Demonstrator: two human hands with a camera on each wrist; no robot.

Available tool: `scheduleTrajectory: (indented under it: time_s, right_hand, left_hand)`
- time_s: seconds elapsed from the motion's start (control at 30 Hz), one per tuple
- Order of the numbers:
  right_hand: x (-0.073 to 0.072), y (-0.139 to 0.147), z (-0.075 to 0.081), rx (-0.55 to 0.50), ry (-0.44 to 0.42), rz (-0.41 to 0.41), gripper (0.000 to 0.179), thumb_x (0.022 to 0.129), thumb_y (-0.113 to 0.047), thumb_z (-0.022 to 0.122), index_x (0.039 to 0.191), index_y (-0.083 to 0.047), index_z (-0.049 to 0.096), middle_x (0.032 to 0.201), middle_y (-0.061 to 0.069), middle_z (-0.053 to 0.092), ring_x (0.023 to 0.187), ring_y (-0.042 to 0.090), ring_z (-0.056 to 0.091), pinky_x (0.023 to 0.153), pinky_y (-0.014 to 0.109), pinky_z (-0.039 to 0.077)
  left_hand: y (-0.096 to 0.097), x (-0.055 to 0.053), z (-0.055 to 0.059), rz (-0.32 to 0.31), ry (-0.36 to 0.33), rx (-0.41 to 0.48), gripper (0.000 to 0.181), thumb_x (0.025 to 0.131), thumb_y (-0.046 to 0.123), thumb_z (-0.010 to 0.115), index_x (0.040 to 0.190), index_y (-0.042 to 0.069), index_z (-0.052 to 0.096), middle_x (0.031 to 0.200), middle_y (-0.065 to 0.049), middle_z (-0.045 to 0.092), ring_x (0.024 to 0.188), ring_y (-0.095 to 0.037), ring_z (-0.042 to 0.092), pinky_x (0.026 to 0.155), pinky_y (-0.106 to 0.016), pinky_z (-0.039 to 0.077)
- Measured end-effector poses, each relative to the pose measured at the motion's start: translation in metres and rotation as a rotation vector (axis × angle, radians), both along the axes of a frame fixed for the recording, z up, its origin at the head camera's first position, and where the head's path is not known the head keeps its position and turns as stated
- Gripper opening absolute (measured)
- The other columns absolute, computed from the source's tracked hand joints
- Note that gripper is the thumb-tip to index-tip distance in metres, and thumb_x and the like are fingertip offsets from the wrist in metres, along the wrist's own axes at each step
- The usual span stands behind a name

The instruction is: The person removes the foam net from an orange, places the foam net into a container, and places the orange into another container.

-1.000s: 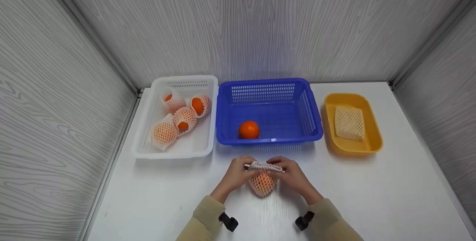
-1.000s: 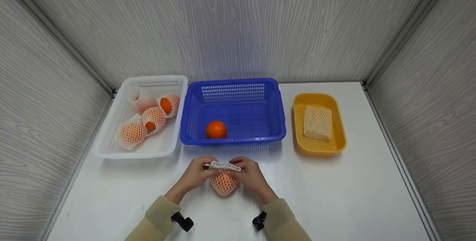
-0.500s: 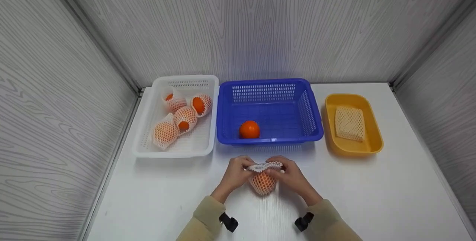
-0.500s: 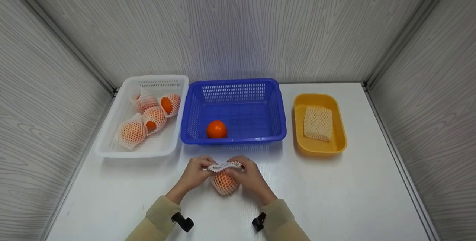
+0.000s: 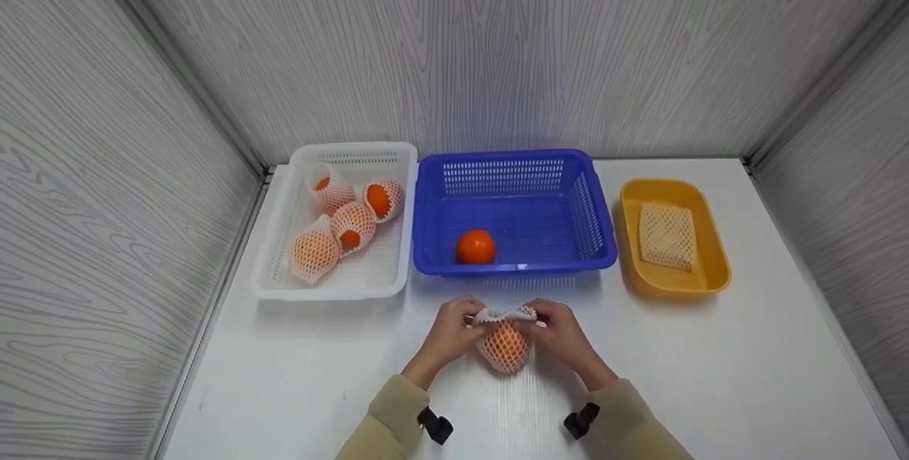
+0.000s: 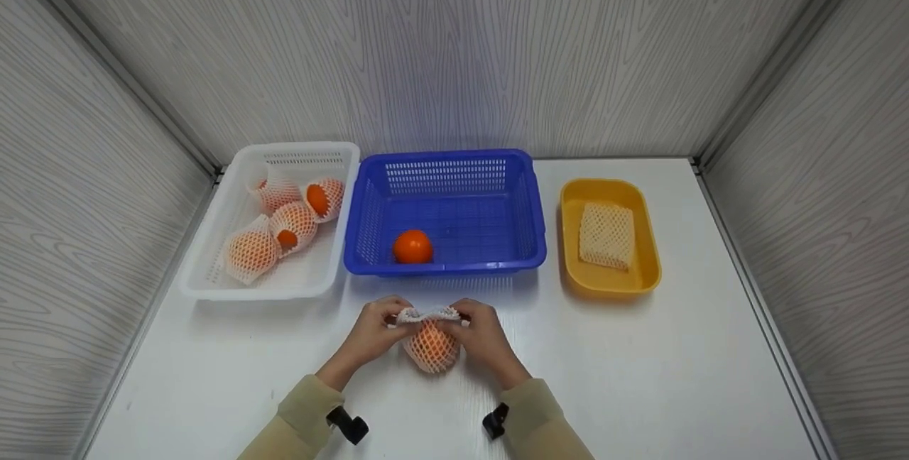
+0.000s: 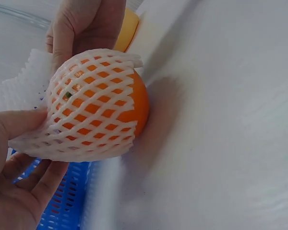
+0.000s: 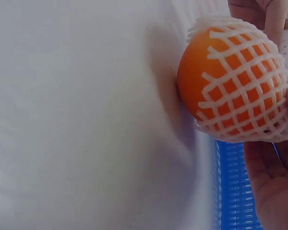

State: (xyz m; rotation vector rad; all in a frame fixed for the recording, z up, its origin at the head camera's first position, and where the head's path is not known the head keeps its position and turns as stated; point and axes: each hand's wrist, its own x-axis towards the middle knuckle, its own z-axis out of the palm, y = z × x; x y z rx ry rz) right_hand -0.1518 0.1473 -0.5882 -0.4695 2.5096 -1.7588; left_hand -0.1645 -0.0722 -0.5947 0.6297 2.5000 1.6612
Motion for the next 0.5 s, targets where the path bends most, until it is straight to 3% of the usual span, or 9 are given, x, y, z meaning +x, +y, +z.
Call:
scheduleTrajectory:
  time_s: [0.17,0.27,0.37,0.5]
  right_hand:
    - [-0.005,-0.003,-0.011,0.035,0.016,-0.05,0.009,0.083,-0.006,0.077,0.084,-0.004,0.069,0.081,0.001,0.066,0.075,0.01,0.056,0.068,0.029,0.05]
    - [-0.006,-0.004,-0.011,0.02,-0.001,-0.035,0.009,0.083,-0.011,0.079,0.085,-0.005,0.072,0.081,0.0,0.068,0.076,0.013,0.059,0.07,0.033,0.052]
    - [-0.001,-0.004,0.004,-0.01,-0.039,0.021,0.012,0.084,-0.01,0.078,0.092,-0.003,0.072,0.088,0.002,0.07,0.084,0.018,0.063,0.079,0.04,0.053]
    - [0.004,-0.001,0.023,-0.032,-0.092,0.126,0.024,0.086,-0.006,0.075,0.108,0.0,0.07,0.107,0.007,0.067,0.105,0.025,0.061,0.097,0.049,0.046]
  left_hand:
    - [-0.002,0.001,-0.002,-0.037,-0.055,-0.047,0.027,0.085,0.029,0.078,0.098,0.006,0.074,0.102,-0.001,0.064,0.095,-0.016,0.06,0.077,-0.03,0.053]
    - [-0.003,0.001,-0.004,-0.036,-0.061,-0.052,0.023,0.084,0.028,0.079,0.086,0.006,0.076,0.098,0.0,0.065,0.093,-0.017,0.061,0.076,-0.029,0.053]
    - [-0.003,0.0,-0.003,-0.02,-0.035,-0.035,0.016,0.082,0.02,0.081,0.076,0.005,0.077,0.093,0.0,0.065,0.088,-0.017,0.061,0.073,-0.029,0.053]
    - [-0.003,-0.001,-0.002,-0.001,0.032,-0.022,0.007,0.08,0.01,0.079,0.076,0.005,0.077,0.088,0.001,0.065,0.083,-0.015,0.061,0.069,-0.027,0.052]
